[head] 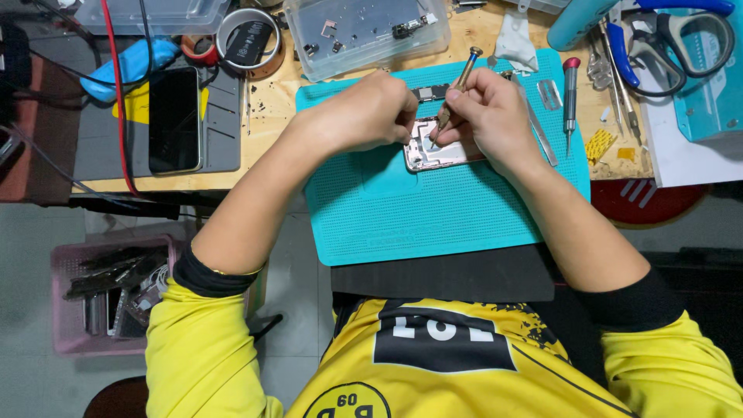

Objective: The person disassembles a smartphone at a repair workbench. They use a screwdriver to remove screws from the phone frame, pry and lift internal components with a tool, and use tweezers to handle small parts, working on the phone body over a teal mat.

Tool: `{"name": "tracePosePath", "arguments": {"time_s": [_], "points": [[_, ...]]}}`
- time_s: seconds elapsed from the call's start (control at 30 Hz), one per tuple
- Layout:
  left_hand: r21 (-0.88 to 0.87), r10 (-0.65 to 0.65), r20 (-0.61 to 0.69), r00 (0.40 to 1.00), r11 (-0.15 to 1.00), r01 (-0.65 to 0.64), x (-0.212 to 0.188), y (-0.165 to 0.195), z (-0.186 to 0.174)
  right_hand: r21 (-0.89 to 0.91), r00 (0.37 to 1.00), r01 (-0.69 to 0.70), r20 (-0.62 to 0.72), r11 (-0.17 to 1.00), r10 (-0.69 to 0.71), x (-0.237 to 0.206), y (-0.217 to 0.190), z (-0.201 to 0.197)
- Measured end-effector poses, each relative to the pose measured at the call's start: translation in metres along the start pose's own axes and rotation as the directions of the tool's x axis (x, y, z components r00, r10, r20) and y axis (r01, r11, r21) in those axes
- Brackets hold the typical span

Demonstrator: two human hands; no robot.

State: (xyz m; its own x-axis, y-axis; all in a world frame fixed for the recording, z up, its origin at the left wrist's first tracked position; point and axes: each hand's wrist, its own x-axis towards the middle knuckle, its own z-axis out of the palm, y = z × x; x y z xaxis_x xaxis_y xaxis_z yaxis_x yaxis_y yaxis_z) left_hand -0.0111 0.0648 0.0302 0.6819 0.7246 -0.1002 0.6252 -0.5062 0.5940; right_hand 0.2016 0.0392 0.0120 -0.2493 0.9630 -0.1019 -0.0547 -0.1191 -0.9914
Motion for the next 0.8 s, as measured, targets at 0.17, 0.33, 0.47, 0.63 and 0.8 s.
{"name": "tracePosePath", "arguments": {"time_s": [0.17,0.33,0.47,0.63,0.8], "points": [[0.106,0.01,-0.104,0.995,0.994,0.001,0.008,0.002,0.014,-0.009,1.0,0.015,0.001,1.0,-0.015,-0.001,0.002,-0.001],[0.109,-0.006,-0.095,0.995,0.994,0.016,0.013,0.0,0.015,-0.019,1.0,0.013,-0.004,1.0,-0.013,0.0,0.002,-0.002],[0.158,0.011,-0.138,0.99,0.987,0.011,0.01,0.003,0.018,-0.018,1.0,0.02,-0.005,1.0,-0.02,0.0,0.002,-0.001],[0.104,0.07,-0.199,0.978,0.993,-0.05,0.002,0.003,0.021,-0.023,1.0,0.019,-0.009,1.0,-0.019,-0.001,0.001,0.0],[-0.051,0.105,-0.255,0.961,0.991,-0.122,-0.009,0.003,0.015,-0.006,1.0,0.025,0.009,1.0,-0.025,-0.001,0.0,0.0]]}}
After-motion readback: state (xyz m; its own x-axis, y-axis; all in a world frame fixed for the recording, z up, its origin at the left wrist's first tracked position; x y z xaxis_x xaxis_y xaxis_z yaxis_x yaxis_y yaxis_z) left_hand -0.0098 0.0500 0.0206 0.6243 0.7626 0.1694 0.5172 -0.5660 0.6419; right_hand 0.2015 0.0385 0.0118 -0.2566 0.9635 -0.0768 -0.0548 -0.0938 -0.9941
